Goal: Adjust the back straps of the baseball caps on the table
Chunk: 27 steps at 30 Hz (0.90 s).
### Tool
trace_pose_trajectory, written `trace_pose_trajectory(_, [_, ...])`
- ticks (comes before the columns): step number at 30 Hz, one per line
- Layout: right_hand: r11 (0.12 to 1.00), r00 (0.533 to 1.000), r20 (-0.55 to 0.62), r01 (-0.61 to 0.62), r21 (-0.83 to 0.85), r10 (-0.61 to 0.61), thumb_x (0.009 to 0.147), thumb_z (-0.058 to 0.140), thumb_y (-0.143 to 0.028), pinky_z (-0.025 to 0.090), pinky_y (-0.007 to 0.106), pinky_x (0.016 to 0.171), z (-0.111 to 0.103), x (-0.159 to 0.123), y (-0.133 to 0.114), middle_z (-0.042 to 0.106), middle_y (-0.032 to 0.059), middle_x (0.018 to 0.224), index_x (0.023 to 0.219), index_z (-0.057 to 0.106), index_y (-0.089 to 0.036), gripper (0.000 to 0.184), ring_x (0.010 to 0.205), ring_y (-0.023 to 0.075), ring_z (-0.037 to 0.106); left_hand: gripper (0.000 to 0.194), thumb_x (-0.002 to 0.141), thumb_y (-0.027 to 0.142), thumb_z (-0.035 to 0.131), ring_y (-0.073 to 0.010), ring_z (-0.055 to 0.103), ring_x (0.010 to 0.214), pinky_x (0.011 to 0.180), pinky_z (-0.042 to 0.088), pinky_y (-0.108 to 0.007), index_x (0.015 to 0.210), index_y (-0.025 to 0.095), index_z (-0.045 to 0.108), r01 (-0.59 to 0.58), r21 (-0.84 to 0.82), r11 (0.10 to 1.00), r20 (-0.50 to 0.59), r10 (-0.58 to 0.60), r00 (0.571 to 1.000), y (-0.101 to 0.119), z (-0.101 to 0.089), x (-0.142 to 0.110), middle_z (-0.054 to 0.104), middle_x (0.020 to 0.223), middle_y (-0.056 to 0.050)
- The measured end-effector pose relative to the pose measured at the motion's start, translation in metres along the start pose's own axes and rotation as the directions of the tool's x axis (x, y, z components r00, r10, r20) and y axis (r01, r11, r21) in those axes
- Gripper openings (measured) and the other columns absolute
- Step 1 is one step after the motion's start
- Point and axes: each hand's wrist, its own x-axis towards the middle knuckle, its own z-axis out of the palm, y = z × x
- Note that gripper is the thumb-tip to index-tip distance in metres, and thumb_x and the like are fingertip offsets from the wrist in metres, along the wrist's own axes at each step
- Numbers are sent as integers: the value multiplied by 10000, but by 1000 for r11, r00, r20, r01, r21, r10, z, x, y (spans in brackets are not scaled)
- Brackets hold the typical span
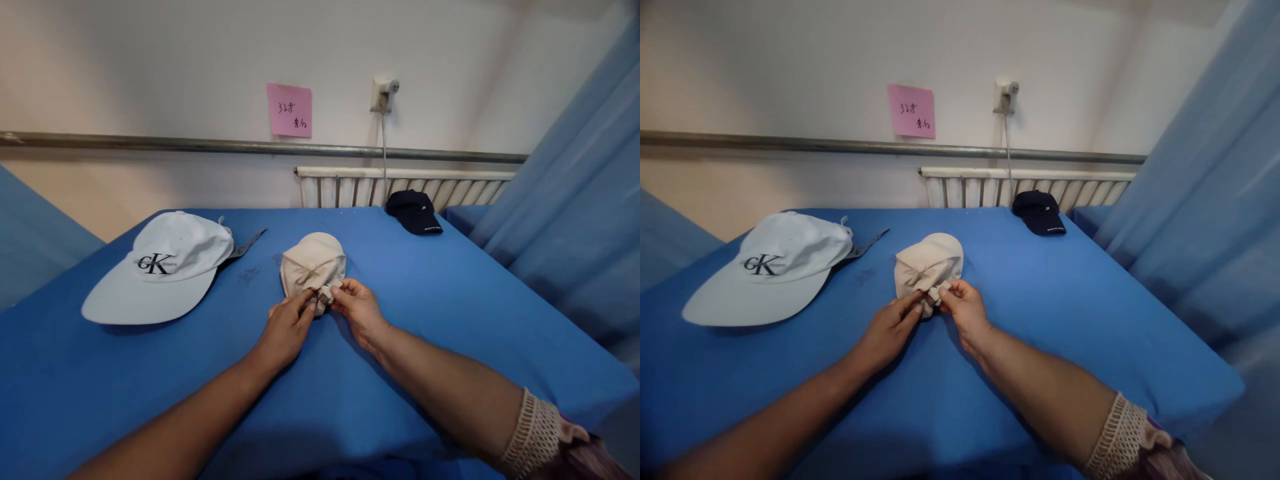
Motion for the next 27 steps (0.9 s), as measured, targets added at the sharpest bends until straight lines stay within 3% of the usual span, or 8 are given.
trace_pose_trajectory(3, [999,997,70,16,-29,-14,596,828,-396,408,251,614,1,0,0,632,-16,664,745,634,-181,325,607,108,540,382,780,359,628,-259,650,1042,936,469,-399,1105,158,613,123,-448,885,11,-132,991,2,5,0,711,1102,-109])
trace_pose_trajectory(6, [997,995,96,47,-61,-41,594,830,-400,409,254,598,3,0,1,621,-19,628,717,626,-187,319,584,109,524,368,681,300,746,-205,686,870,831,503,-330,985,158,596,229,-648,727,10,-292,956,9,3,0,731,920,-68])
trace_pose_trajectory(11, [992,993,96,77,-100,-68,597,826,-395,450,283,628,6,-1,4,636,-10,633,700,624,-193,303,607,129,556,387,605,230,818,-142,655,691,723,487,-270,912,160,594,278,-731,624,27,-380,925,14,-7,-2,703,747,-8])
trace_pose_trajectory(16, [987,990,64,131,-93,-126,621,800,-365,442,276,642,6,-2,4,634,-26,632,707,641,-190,252,589,110,537,389,604,220,816,-127,637,652,693,464,-253,896,162,565,297,-702,647,30,-390,920,13,-7,-1,685,694,14])
trace_pose_trajectory(21, [982,987,26,158,-104,-156,622,799,-356,422,275,639,4,0,4,616,-28,616,668,625,-187,247,583,107,516,394,686,318,775,-147,656,744,721,467,-260,993,147,595,320,-652,687,89,-350,933,15,-5,-3,728,832,-40])
trace_pose_trajectory(24, [980,988,25,156,-122,-154,632,794,-368,420,276,636,3,2,5,603,-32,603,663,623,-191,247,581,110,512,478,667,372,798,-166,670,785,738,480,-275,1039,147,597,319,-678,662,115,-333,936,17,-3,-6,735,900,-63])
trace_pose_trajectory(27, [980,989,36,149,-131,-145,639,790,-373,426,277,648,3,1,7,618,-25,628,678,636,-191,241,600,113,523,495,623,326,835,-164,676,784,761,488,-277,1017,147,595,301,-724,621,69,-369,927,19,0,-7,736,858,-50])
